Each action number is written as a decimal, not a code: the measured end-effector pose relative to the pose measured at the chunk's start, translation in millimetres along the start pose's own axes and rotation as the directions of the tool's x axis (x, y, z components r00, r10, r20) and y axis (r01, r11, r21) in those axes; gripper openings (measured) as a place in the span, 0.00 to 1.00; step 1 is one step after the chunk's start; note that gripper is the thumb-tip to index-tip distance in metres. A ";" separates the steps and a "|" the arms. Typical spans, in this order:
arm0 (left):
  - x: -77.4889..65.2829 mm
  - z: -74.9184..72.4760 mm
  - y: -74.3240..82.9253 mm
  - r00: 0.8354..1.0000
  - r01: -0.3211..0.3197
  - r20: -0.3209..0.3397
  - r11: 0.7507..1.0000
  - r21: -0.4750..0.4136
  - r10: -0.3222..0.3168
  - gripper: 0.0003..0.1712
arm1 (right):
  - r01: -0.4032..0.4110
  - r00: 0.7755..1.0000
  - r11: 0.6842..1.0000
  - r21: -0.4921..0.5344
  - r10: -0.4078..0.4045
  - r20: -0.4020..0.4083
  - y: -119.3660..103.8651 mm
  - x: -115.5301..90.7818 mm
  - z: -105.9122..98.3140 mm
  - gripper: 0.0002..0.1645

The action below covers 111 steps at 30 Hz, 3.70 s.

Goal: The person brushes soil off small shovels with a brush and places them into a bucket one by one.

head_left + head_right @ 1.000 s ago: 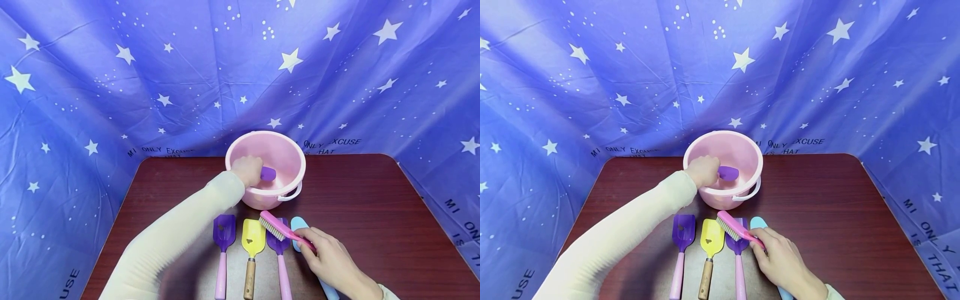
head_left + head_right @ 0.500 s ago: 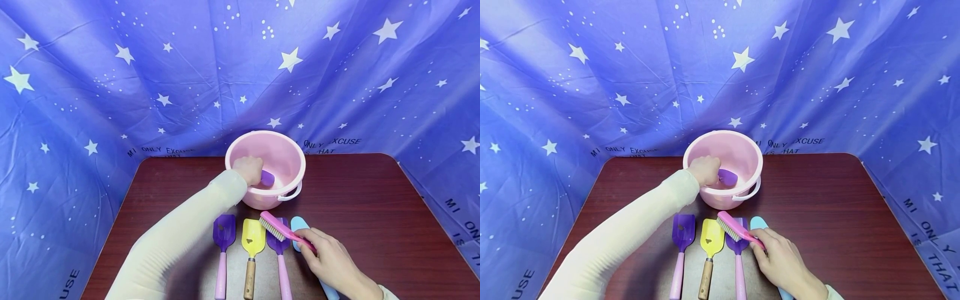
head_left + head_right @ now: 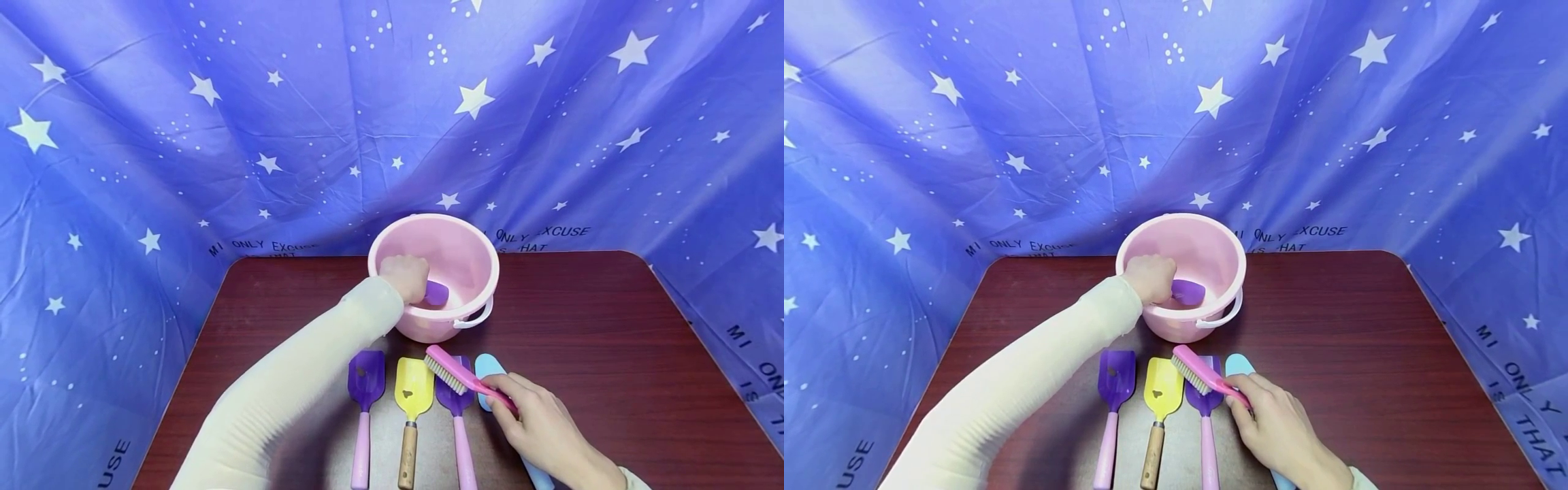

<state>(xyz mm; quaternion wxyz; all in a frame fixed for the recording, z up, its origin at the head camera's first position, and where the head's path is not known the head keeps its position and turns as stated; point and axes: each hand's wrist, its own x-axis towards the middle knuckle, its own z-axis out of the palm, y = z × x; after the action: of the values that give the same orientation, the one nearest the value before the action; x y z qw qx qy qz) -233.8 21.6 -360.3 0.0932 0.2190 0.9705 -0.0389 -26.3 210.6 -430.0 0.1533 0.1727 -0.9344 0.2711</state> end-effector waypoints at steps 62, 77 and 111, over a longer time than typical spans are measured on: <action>-170.6 100.0 -64.2 0.855 -0.149 -0.507 0.882 -0.447 -0.112 0.11 | 0.004 1.000 0.999 -0.035 -0.005 -0.015 -0.8 5.4 -0.3 0.19; -196.9 142.7 -53.3 0.902 -0.086 -0.409 0.870 -0.485 -0.138 0.10 | -0.002 1.000 0.999 -0.038 0.002 -0.012 0.1 4.3 -1.8 0.19; -213.8 180.5 -33.8 0.957 0.086 -0.166 0.782 -0.617 -0.236 0.20 | -0.004 1.000 0.999 -0.036 0.004 -0.003 -2.6 4.3 -3.1 0.19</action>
<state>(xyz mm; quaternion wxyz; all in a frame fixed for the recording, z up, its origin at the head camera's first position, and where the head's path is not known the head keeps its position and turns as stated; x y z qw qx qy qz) -29.2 -119.1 -493.7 0.0392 0.0966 0.9511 0.2908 -28.5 209.2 -424.6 0.1571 0.1676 -0.9393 0.2550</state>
